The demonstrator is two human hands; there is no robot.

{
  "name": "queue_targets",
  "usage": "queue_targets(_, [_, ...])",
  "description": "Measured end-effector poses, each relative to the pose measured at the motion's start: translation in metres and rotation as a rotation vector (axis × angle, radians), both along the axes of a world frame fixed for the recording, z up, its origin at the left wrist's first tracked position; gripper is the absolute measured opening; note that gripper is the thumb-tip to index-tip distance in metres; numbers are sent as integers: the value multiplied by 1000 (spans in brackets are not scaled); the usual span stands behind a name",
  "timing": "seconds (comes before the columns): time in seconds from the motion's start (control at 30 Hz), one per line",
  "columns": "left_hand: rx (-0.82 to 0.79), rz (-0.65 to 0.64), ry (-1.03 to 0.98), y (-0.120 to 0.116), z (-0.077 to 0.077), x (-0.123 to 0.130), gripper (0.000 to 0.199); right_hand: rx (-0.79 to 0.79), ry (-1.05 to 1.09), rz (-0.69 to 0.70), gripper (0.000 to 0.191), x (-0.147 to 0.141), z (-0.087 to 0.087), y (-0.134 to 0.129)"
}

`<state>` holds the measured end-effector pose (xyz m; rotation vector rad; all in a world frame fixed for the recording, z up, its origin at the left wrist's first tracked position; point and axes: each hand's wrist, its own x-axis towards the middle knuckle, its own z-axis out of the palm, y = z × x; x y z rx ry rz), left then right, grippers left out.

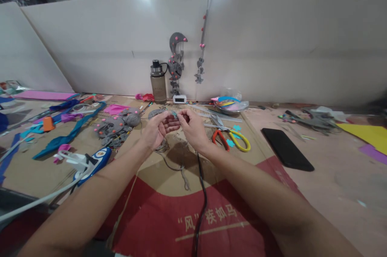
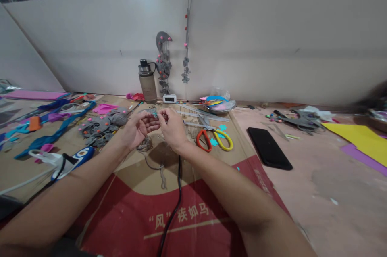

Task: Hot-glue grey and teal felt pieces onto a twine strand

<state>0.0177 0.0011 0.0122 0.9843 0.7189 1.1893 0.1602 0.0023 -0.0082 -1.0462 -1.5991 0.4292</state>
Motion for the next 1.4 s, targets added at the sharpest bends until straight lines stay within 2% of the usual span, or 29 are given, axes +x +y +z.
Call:
queue_targets(0.17, [-125, 33, 112, 7, -2, -9, 42, 51, -155, 6, 13, -1, 0, -5])
queue_targets(0.4, [-149, 73, 189, 9, 0, -11, 33, 117, -275, 16, 18, -3, -3, -9])
queue_targets(0.73, [-80, 33, 163, 13, -7, -11, 19, 25, -61, 42, 14, 0, -10, 5])
queue_targets(0.93, [-138, -38, 167, 10, -4, -10, 19, -45, 46, 79, 17, 1, -9, 8])
queue_targets(1.3, [-129, 168, 76, 12, -6, -8, 11, 106, -121, -12, 16, 0, -9, -1])
queue_targets(1.4, [-99, 168, 63, 10, -5, -6, 12, 111, -167, -40, 18, -1, -8, -1])
